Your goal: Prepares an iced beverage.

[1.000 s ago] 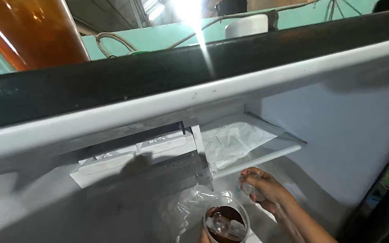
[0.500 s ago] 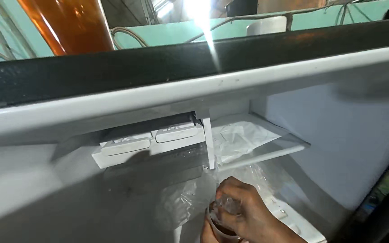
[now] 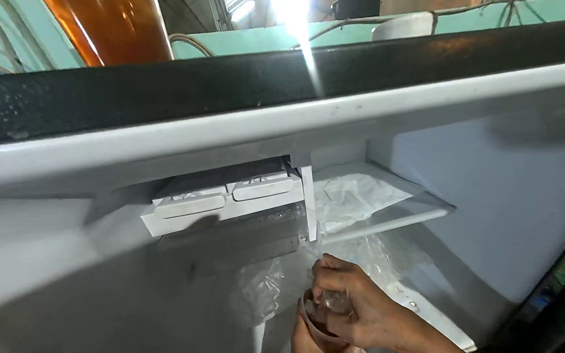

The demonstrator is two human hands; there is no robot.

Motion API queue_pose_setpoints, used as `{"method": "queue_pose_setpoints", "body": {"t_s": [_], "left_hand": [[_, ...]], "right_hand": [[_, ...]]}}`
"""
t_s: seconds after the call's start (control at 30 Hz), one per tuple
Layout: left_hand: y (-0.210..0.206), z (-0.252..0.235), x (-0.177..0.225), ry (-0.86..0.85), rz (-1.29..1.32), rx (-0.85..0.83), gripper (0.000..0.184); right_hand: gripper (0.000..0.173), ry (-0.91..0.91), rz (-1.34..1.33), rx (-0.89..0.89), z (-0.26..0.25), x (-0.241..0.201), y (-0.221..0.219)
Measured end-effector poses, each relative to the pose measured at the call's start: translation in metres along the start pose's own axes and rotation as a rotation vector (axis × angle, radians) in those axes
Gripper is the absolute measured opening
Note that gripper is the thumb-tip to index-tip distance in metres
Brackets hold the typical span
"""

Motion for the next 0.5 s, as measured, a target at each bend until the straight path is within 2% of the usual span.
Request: {"method": "queue_pose_setpoints", "body": {"t_s": [0.17,0.37,0.5], "left_hand": [[0.0,-0.001,0.0,-0.004,0.041,-0.003,0.101],[0.0,0.0,0.003,-0.007,0.035,0.001,0.099],[0.001,0.0,0.004,-0.033,0.028,0.006,0.097]], "right_hand": [[0.017,0.046,0.025,-0.009,-0.003,0.003,0.007],[0.015,-0.027,0.012,-0.087,-0.005,0.001,0.019],[0.016,0.039,0.107,-0.167,-0.01,-0.006,0.021]]}}
Point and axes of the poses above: each hand's wrist, its own z-axis away from the middle knuckle, its own y-axis out of the back of the hand, x = y × z, the point moved 3 cm from there along -z, towards the middle knuckle, and after that the axes turned 3 degrees about x, right-handed, at the moved point
